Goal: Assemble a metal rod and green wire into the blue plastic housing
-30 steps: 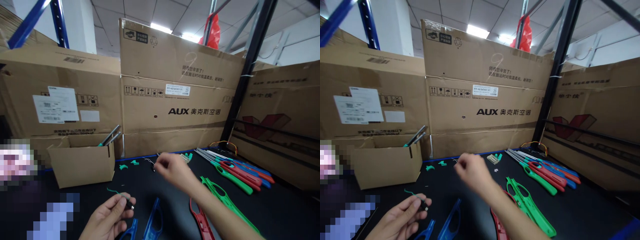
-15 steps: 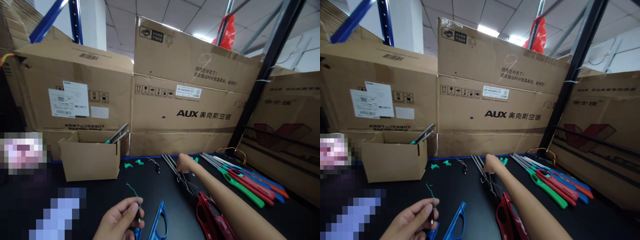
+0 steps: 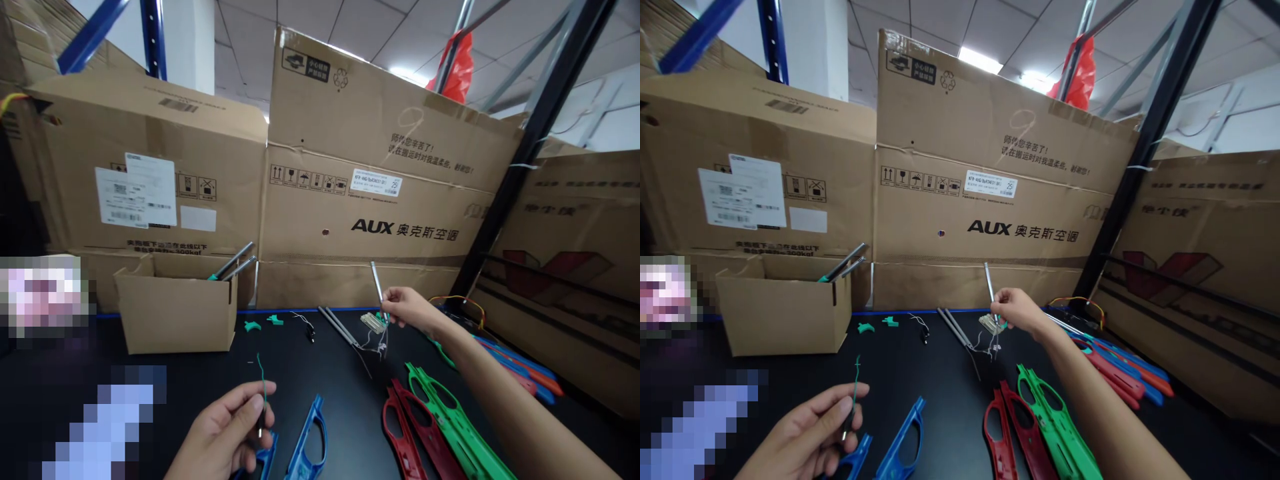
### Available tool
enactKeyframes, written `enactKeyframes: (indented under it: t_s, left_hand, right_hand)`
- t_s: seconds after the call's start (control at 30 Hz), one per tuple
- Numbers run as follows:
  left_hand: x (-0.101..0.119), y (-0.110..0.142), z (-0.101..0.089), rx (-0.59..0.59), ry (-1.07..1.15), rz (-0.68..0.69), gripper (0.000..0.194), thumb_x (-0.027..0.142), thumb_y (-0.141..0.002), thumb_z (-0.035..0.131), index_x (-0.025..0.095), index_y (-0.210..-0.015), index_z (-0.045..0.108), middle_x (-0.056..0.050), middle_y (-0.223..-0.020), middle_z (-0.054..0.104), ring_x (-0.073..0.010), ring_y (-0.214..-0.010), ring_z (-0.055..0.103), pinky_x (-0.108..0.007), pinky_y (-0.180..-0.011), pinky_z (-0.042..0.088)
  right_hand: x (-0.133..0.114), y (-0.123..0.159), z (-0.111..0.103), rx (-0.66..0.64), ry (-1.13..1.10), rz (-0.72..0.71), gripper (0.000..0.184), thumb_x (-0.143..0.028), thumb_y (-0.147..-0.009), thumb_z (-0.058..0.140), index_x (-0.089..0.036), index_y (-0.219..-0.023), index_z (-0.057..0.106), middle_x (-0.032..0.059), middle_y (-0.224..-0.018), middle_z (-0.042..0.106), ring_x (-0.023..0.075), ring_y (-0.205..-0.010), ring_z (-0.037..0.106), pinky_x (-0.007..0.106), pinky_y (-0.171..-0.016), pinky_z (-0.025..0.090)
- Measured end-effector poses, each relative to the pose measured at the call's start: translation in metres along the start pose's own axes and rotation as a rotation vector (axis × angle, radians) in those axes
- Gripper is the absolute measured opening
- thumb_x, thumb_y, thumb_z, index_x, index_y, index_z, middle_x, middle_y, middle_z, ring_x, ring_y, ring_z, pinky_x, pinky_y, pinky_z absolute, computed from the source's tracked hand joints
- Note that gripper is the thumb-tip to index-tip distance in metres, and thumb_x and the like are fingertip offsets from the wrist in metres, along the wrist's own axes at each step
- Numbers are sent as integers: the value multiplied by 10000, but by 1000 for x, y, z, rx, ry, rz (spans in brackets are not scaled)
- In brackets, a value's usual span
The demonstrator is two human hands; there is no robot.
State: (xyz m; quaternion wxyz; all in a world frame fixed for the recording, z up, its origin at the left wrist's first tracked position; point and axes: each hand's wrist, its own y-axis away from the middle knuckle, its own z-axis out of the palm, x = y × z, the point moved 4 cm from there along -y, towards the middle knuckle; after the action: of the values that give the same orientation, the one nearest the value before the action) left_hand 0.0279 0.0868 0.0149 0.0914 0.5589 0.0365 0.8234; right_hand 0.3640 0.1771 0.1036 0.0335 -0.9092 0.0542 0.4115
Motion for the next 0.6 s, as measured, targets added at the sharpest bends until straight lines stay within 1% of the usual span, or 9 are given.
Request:
enactKeyframes:
  t_s: [0.07,0.1,0.2,0.33,0.4,0.47,0.53,0.6]
  left_hand:
    - [1,1,-1,8,1,11,433,449,-567,835,143,-859,741,-10,-604,649,-99,-487,570,-152,-392,402]
    - [1,1,-2,9,-2,20,427,454,-571,831,146,-853,742,-7,-610,648,-92,-484,561,-151,-397,404]
    - [0,0,-2,6,-35,51,409,479,-579,819,162,-826,747,12,-600,635,-66,-457,524,-139,-393,392]
    - [4,0,-1,-23,-82,87,392,474,-593,816,158,-816,751,12,-593,632,-65,-456,521,-142,-391,392]
    - [10,3,-2,-46,-85,101,374,456,-614,810,158,-830,747,6,-621,645,-71,-483,539,-148,-414,412]
    - [17,7,-6,-43,-88,101,362,441,-635,803,164,-859,741,3,-653,658,-75,-511,552,-153,-441,437]
    - [22,15,-13,-26,-101,80,364,413,-645,804,174,-911,735,-8,-715,685,-91,-566,591,-166,-497,485]
    - [26,26,-22,11,-106,56,389,373,-633,820,186,-962,729,-27,-807,718,-128,-658,653,-202,-599,543]
  right_hand:
    - [-8,13,-7,35,-105,-92,107,-202,-808,608,-154,-800,513,-15,-674,623,78,-508,516,181,-430,381]
    - [-12,19,-9,42,-157,-136,125,-199,-778,612,-167,-793,492,-15,-672,633,76,-507,512,177,-426,369]
    - [-22,39,-9,51,-293,-229,181,-248,-739,636,-183,-807,482,-11,-695,651,77,-521,512,180,-451,384]
    - [-28,55,-3,84,-479,-262,226,-337,-764,650,-178,-806,495,-1,-690,641,68,-504,490,184,-467,397]
    - [-30,62,5,83,-569,-257,243,-364,-788,650,-176,-826,501,14,-741,647,64,-521,501,181,-481,419]
    - [-33,69,19,55,-688,-227,259,-362,-786,682,-171,-864,527,26,-790,654,61,-539,519,173,-493,442]
    - [-37,77,38,2,-837,-172,298,-341,-761,729,-166,-940,568,27,-801,657,57,-540,531,160,-486,450]
    - [-45,86,61,-68,-960,-127,362,-321,-744,757,-162,-1023,591,25,-795,658,54,-534,539,146,-474,452]
